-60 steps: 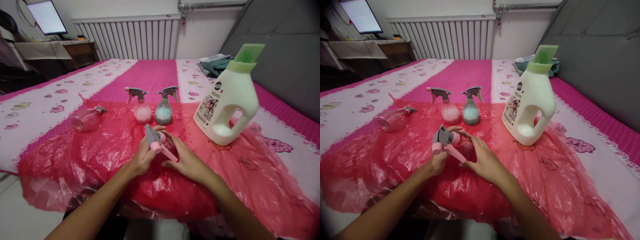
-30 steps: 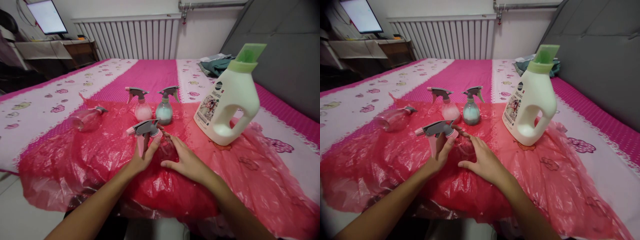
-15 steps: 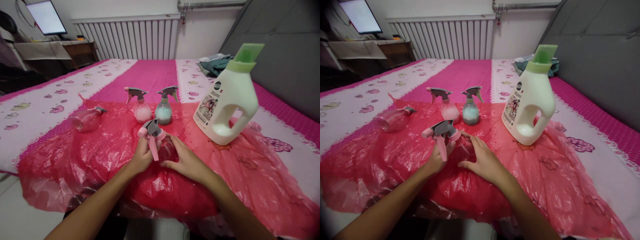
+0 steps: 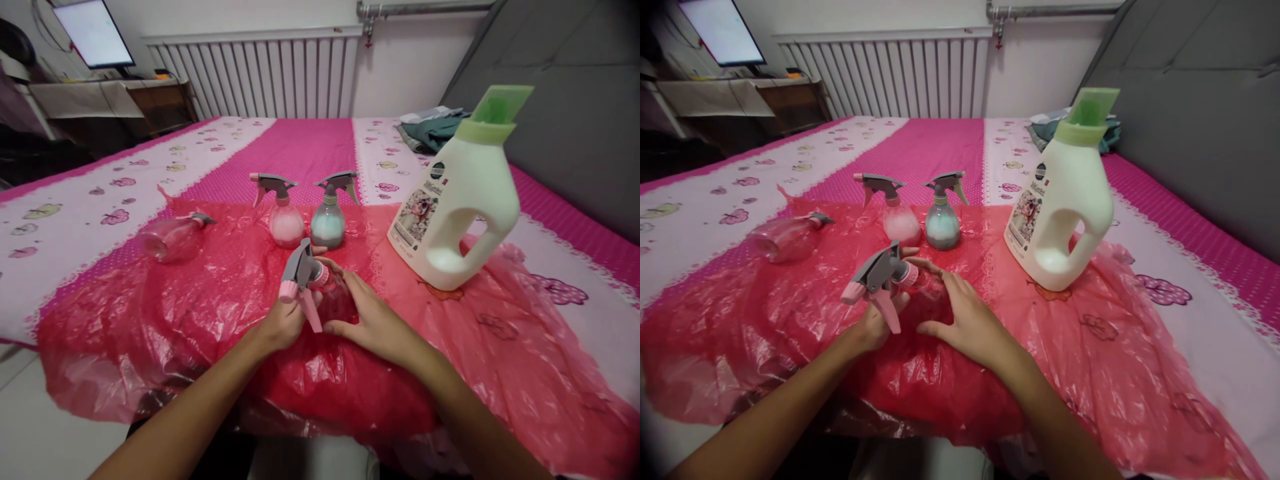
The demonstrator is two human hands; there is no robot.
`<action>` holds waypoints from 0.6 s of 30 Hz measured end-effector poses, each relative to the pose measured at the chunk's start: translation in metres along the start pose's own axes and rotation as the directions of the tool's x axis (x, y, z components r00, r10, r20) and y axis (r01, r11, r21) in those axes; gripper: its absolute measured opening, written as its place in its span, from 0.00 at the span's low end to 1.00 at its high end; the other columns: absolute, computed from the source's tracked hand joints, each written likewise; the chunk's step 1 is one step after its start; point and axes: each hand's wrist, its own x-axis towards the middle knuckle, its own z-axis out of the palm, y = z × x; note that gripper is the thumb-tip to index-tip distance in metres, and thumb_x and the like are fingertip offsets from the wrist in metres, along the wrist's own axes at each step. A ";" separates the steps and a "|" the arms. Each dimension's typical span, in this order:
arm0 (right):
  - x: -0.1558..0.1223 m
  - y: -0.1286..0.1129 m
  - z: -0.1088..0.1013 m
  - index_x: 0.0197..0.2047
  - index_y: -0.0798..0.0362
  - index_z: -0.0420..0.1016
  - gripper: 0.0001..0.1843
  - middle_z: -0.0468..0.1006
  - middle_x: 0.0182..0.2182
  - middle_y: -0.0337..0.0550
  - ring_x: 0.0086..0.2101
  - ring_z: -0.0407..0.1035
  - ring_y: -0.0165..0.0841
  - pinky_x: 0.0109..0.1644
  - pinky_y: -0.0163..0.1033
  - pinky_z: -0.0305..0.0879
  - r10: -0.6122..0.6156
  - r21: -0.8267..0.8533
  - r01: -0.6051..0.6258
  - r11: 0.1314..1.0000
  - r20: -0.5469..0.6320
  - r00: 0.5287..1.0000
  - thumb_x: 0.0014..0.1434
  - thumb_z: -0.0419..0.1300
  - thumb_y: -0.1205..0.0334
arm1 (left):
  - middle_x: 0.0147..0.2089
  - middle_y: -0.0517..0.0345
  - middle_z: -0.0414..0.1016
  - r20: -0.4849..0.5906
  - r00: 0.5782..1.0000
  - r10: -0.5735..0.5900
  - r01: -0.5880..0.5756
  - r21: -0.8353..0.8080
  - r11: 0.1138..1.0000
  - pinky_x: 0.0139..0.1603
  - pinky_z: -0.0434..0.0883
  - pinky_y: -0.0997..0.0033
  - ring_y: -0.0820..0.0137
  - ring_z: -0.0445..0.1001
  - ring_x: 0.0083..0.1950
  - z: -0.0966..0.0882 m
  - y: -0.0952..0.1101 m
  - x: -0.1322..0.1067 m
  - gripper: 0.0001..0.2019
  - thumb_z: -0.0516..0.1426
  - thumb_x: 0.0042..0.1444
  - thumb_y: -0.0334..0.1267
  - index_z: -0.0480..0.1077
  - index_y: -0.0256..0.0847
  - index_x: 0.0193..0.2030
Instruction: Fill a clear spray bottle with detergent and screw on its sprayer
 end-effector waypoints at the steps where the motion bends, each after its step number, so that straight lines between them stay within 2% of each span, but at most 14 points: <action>1: 0.000 0.001 0.000 0.77 0.42 0.51 0.48 0.59 0.76 0.49 0.74 0.54 0.45 0.78 0.59 0.53 -0.004 0.002 0.004 1.000 0.001 1.000 0.62 0.70 0.54 | 0.50 0.48 0.78 0.011 1.000 0.016 -0.016 -0.004 1.000 0.65 0.74 0.45 0.52 0.76 0.59 -0.001 -0.002 0.000 0.20 0.59 0.64 0.57 0.72 0.47 0.55; 4: 0.000 0.002 0.001 0.77 0.43 0.52 0.47 0.61 0.75 0.51 0.73 0.56 0.46 0.77 0.60 0.55 0.006 -0.003 -0.006 1.000 -0.006 1.000 0.62 0.70 0.53 | 0.53 0.47 0.78 0.028 0.998 0.054 -0.054 -0.013 0.998 0.65 0.74 0.44 0.51 0.77 0.60 -0.001 -0.004 0.001 0.23 0.53 0.66 0.61 0.72 0.48 0.56; 7: -0.001 0.003 0.001 0.76 0.47 0.55 0.46 0.65 0.72 0.55 0.71 0.61 0.49 0.74 0.62 0.60 0.032 -0.022 -0.032 0.999 -0.017 0.999 0.61 0.70 0.51 | 0.55 0.49 0.77 0.007 0.997 0.082 -0.082 0.012 0.997 0.63 0.73 0.49 0.53 0.76 0.58 0.001 -0.002 0.001 0.20 0.51 0.70 0.58 0.72 0.47 0.55; 10: 0.000 0.003 0.001 0.75 0.46 0.57 0.44 0.66 0.71 0.54 0.70 0.62 0.49 0.74 0.60 0.61 0.001 -0.005 -0.001 1.000 -0.012 1.000 0.62 0.70 0.49 | 0.52 0.51 0.76 -0.030 0.997 0.069 -0.067 0.070 0.995 0.57 0.73 0.54 0.59 0.76 0.52 0.004 0.001 0.000 0.15 0.53 0.72 0.51 0.69 0.46 0.56; 15: 0.000 0.002 0.003 0.72 0.48 0.60 0.43 0.67 0.70 0.53 0.72 0.58 0.49 0.75 0.60 0.58 0.036 -0.029 -0.036 0.999 -0.013 0.999 0.60 0.72 0.49 | 0.48 0.54 0.69 -0.185 0.979 0.087 -0.059 0.152 0.987 0.47 0.74 0.62 0.66 0.71 0.43 0.009 0.002 0.000 0.16 0.60 0.67 0.52 0.65 0.44 0.50; 18: 0.000 0.001 0.004 0.72 0.49 0.61 0.42 0.67 0.69 0.55 0.70 0.60 0.50 0.74 0.61 0.60 0.043 -0.036 -0.044 0.998 -0.013 0.999 0.60 0.72 0.49 | 0.51 0.53 0.70 -0.137 0.984 0.111 -0.099 0.095 0.991 0.48 0.75 0.62 0.67 0.73 0.44 0.009 0.001 0.001 0.17 0.61 0.67 0.49 0.62 0.46 0.55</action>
